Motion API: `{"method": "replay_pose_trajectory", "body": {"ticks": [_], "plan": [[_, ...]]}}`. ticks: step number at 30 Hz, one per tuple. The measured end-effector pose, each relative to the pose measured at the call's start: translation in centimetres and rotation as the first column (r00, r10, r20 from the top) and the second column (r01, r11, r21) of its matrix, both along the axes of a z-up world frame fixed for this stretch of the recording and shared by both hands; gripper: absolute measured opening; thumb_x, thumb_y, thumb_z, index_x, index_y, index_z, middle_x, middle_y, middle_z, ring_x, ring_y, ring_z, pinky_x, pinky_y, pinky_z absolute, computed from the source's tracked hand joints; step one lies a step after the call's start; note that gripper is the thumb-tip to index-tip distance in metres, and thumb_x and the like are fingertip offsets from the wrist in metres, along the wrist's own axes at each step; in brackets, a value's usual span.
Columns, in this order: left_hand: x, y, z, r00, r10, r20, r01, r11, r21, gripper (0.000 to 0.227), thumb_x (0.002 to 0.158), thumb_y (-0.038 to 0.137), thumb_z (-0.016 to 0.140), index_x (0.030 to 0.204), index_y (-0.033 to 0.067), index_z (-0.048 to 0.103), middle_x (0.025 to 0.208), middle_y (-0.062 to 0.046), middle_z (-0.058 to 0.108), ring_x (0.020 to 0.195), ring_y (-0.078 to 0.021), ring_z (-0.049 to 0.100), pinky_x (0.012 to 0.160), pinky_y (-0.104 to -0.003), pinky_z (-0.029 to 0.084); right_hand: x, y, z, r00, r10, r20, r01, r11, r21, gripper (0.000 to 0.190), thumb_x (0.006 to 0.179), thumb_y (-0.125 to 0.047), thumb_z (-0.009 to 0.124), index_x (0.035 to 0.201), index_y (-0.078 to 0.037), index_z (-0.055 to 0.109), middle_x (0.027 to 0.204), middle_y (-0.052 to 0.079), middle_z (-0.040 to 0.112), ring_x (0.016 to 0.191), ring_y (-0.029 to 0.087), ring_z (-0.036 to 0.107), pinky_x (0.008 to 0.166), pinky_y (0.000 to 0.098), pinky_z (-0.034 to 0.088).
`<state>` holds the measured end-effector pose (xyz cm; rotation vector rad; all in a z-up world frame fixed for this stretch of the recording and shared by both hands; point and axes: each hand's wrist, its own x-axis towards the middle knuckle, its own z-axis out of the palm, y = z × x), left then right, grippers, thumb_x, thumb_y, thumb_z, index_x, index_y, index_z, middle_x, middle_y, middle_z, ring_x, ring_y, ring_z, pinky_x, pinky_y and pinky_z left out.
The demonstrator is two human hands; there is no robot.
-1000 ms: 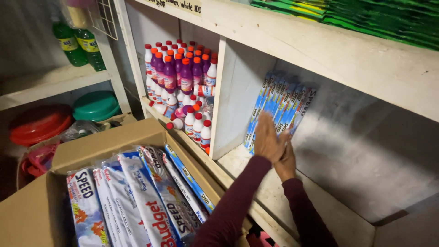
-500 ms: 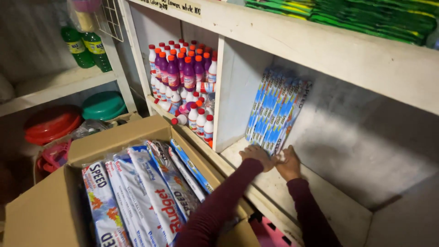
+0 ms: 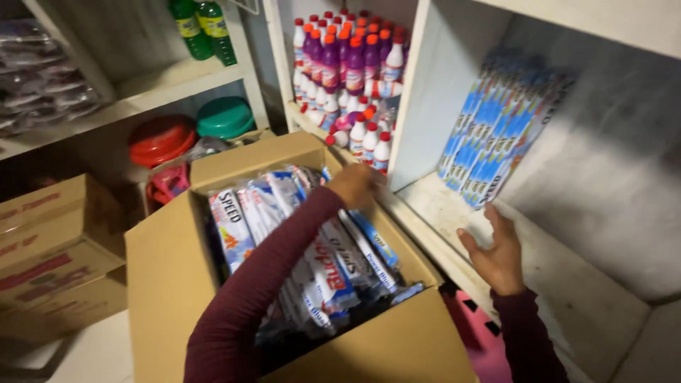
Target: The person takes long, rectangular packages labeled 'SPEED' from a cardboard box and places them upright on a white shelf. The person handles the packages by hand, arranging them in a row next to other similar items already on the shelf.
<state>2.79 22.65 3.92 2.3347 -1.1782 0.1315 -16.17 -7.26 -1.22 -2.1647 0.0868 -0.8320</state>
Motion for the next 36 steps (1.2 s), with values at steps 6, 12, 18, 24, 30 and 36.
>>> {"method": "replay_pose_trajectory", "body": {"ticks": [6, 12, 18, 24, 30, 36], "plan": [[-1.3, 11.4, 0.6, 0.968, 0.185, -0.172, -0.232, 0.921, -0.315, 0.017, 0.089, 0.007, 0.063, 0.101, 0.0054, 0.075, 0.084, -0.014, 0.077, 0.075, -0.0225, 0.076, 0.070, -0.035, 0.060, -3.7, 7.6, 3.8, 0.978, 0.199, 0.059, -0.186, 0.967, -0.176, 0.061, 0.081, -0.018, 0.082, 0.136, 0.000, 0.060, 0.130, 0.020, 0.063, 0.122, 0.033, 0.062, 0.103, 0.0390, 0.050], [-2.8, 15.5, 0.0, 0.880, 0.475, -0.015, -0.457, 0.835, -0.306, 0.016, 0.088, 0.011, 0.069, 0.099, 0.0073, 0.079, 0.086, -0.016, 0.077, 0.074, -0.0285, 0.075, 0.073, -0.038, 0.060, -3.7, 10.5, 3.6, 0.962, 0.267, -0.054, -0.268, 0.896, -0.355, 0.042, 0.075, -0.017, 0.083, 0.114, -0.006, 0.072, 0.130, 0.017, 0.063, 0.127, 0.036, 0.056, 0.105, 0.0463, 0.045], [-0.8, 13.5, -0.8, 0.874, 0.473, 0.111, -0.433, 0.862, -0.264, 0.021, 0.081, 0.011, 0.069, 0.099, 0.0108, 0.080, 0.091, -0.018, 0.075, 0.080, -0.0363, 0.074, 0.077, -0.045, 0.060, -2.3, 12.4, 3.3, 0.927, 0.138, -0.348, -0.335, 0.722, -0.606, 0.036, 0.071, -0.024, 0.085, 0.104, -0.012, 0.076, 0.146, 0.018, 0.045, 0.142, 0.043, 0.034, 0.110, 0.0620, 0.031], [3.9, 9.7, -0.8, 0.870, 0.488, 0.071, -0.488, 0.873, -0.014, 0.012, 0.079, 0.013, 0.070, 0.088, 0.0111, 0.079, 0.093, -0.020, 0.075, 0.089, -0.0393, 0.072, 0.082, -0.049, 0.057, -1.1, 13.0, 2.7, 0.836, 0.073, -0.544, -0.447, 0.666, -0.597, 0.050, 0.071, -0.034, 0.086, 0.115, -0.013, 0.073, 0.161, 0.018, 0.030, 0.149, 0.042, 0.019, 0.111, 0.0627, 0.026], [13.5, 6.8, -7.9, 0.811, 0.546, 0.211, -0.577, 0.807, 0.129, 0.022, 0.085, 0.015, 0.063, 0.099, 0.0040, 0.076, 0.103, -0.024, 0.074, 0.100, -0.0396, 0.072, 0.086, -0.049, 0.057, -1.2, 12.8, 1.5, 0.843, 0.093, -0.531, -0.438, 0.692, -0.574, 0.045, 0.074, -0.033, 0.082, 0.115, -0.016, 0.075, 0.163, 0.019, 0.027, 0.147, 0.043, 0.020, 0.111, 0.0611, 0.027], [16.7, 5.5, -10.5, 0.746, 0.618, 0.249, -0.660, 0.735, 0.153, 0.032, 0.096, 0.023, 0.053, 0.112, 0.0082, 0.076, 0.121, -0.020, 0.071, 0.115, -0.0378, 0.068, 0.099, -0.050, 0.053, -1.5, 12.9, 1.7, 0.853, 0.076, -0.517, -0.414, 0.701, -0.581, 0.038, 0.077, -0.032, 0.077, 0.111, -0.017, 0.075, 0.165, 0.017, 0.025, 0.148, 0.042, 0.021, 0.113, 0.0591, 0.028]]}}
